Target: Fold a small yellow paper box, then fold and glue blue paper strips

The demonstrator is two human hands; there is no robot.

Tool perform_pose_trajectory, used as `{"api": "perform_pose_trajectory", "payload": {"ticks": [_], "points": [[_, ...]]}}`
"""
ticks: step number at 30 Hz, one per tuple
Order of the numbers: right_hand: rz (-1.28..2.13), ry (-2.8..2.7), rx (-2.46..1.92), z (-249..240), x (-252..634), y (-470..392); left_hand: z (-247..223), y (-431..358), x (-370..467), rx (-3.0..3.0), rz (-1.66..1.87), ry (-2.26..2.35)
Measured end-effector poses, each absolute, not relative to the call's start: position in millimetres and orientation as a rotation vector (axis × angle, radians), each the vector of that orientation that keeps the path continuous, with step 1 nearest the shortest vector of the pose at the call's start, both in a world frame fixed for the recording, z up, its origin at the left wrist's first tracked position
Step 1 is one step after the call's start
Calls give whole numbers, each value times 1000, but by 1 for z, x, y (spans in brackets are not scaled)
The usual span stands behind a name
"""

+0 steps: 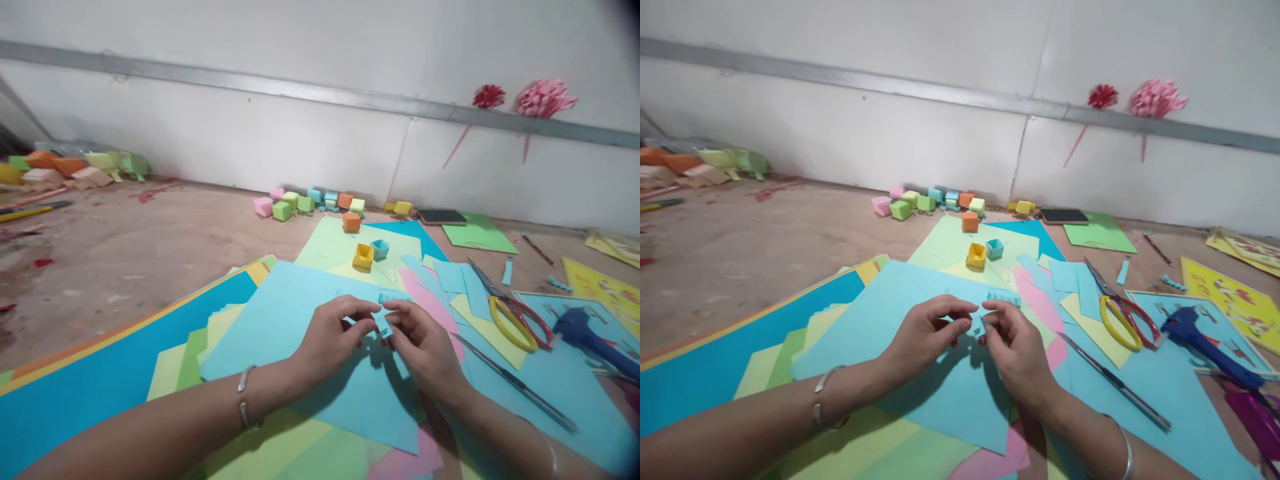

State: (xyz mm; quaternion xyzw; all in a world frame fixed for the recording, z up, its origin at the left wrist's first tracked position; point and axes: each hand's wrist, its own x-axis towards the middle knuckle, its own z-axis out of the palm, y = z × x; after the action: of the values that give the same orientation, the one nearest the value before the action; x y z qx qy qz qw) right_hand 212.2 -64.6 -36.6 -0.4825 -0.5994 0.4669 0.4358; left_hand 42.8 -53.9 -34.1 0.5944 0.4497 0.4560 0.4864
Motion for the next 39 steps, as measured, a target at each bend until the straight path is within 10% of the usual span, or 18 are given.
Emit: {"api": "perform_pose_trajectory", "payload": {"ticks": [10, 21, 39], "points": [[1421, -1486, -1139, -36, 216, -63, -24, -54, 36, 1645, 1047, 963], [567, -1904, -1002, -31, 221, -68, -27, -57, 39, 1294, 903, 876], [456, -1890, -893, -47, 218, -66, -42, -66, 37, 962, 710, 909]]}}
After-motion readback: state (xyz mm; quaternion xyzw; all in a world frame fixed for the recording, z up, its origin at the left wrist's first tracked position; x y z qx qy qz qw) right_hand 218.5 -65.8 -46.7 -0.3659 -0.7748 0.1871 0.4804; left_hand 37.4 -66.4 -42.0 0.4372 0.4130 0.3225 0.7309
